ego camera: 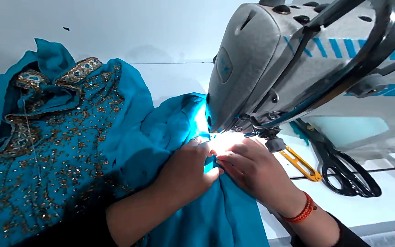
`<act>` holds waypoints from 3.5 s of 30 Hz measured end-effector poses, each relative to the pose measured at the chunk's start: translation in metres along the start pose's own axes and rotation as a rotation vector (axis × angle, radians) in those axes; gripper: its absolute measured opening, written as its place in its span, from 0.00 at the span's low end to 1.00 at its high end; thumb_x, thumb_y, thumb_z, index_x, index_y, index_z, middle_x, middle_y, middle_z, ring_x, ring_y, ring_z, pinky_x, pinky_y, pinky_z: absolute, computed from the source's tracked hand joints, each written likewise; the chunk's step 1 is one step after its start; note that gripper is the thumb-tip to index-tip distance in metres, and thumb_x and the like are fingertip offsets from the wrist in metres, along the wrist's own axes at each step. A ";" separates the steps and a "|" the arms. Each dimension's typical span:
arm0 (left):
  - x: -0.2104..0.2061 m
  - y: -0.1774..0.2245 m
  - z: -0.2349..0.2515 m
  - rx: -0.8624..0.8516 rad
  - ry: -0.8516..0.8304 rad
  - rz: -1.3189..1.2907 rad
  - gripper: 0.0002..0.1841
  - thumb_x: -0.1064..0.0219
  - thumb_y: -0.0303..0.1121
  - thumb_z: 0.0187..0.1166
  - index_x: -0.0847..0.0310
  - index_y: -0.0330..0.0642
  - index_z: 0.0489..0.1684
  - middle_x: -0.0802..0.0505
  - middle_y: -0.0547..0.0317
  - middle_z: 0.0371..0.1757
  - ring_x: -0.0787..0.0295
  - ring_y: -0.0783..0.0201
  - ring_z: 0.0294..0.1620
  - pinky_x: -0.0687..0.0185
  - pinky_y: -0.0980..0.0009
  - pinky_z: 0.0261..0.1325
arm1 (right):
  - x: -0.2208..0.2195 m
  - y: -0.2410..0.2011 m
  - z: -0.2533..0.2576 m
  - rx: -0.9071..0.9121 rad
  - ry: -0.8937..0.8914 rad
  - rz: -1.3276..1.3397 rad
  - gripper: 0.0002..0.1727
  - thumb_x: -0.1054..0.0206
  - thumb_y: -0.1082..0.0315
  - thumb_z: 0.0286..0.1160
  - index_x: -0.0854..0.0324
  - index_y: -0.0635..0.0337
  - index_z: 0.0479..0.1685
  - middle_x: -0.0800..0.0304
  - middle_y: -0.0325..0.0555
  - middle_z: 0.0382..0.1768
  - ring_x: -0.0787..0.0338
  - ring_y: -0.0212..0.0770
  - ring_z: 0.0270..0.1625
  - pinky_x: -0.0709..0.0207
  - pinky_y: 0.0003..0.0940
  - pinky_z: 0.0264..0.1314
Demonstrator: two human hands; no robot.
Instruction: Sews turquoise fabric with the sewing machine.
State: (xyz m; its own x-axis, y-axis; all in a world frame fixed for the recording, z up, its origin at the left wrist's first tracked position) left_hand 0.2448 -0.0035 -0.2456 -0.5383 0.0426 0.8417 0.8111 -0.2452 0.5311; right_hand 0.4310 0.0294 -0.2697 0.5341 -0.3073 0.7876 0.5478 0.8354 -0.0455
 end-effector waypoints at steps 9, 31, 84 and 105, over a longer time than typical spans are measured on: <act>0.001 0.001 -0.006 -0.249 -0.009 0.240 0.15 0.36 0.46 0.82 0.06 0.48 0.41 0.08 0.57 0.48 0.09 0.60 0.47 0.12 0.65 0.45 | 0.012 0.009 -0.015 0.029 -0.044 0.124 0.16 0.41 0.60 0.77 0.03 0.47 0.37 0.05 0.33 0.39 0.14 0.35 0.45 0.28 0.34 0.49; -0.004 -0.009 -0.008 -0.614 0.104 0.439 0.13 0.41 0.35 0.82 0.07 0.48 0.45 0.05 0.60 0.42 0.08 0.58 0.45 0.13 0.68 0.42 | 0.030 0.026 -0.024 -0.137 0.040 0.164 0.18 0.42 0.55 0.78 0.09 0.52 0.29 0.09 0.37 0.34 0.13 0.29 0.45 0.22 0.25 0.48; 0.007 -0.003 0.017 -0.534 -0.034 0.298 0.09 0.34 0.30 0.81 0.07 0.38 0.41 0.07 0.48 0.50 0.08 0.50 0.54 0.11 0.57 0.54 | 0.018 -0.062 -0.024 -0.651 -0.068 0.156 0.13 0.31 0.59 0.71 0.16 0.59 0.45 0.14 0.37 0.25 0.16 0.29 0.23 0.20 0.23 0.27; 0.001 -0.005 0.019 -0.399 -0.006 0.094 0.11 0.33 0.34 0.82 0.07 0.38 0.38 0.07 0.48 0.40 0.07 0.53 0.46 0.13 0.59 0.48 | 0.022 -0.086 -0.016 -0.634 0.016 -0.036 0.10 0.32 0.67 0.71 0.13 0.64 0.43 0.13 0.44 0.31 0.16 0.34 0.26 0.21 0.24 0.29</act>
State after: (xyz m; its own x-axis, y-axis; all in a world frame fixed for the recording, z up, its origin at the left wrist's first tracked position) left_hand 0.2450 0.0162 -0.2457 -0.4640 0.0079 0.8858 0.7033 -0.6046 0.3738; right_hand 0.4055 -0.0564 -0.2581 0.5151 -0.3411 0.7863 0.8379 0.3935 -0.3782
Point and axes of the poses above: each hand's wrist, its own z-axis towards the middle knuckle, its own x-axis out of the back of the hand, y = z × x, the point moved 1 cm from there along z, towards the middle knuckle
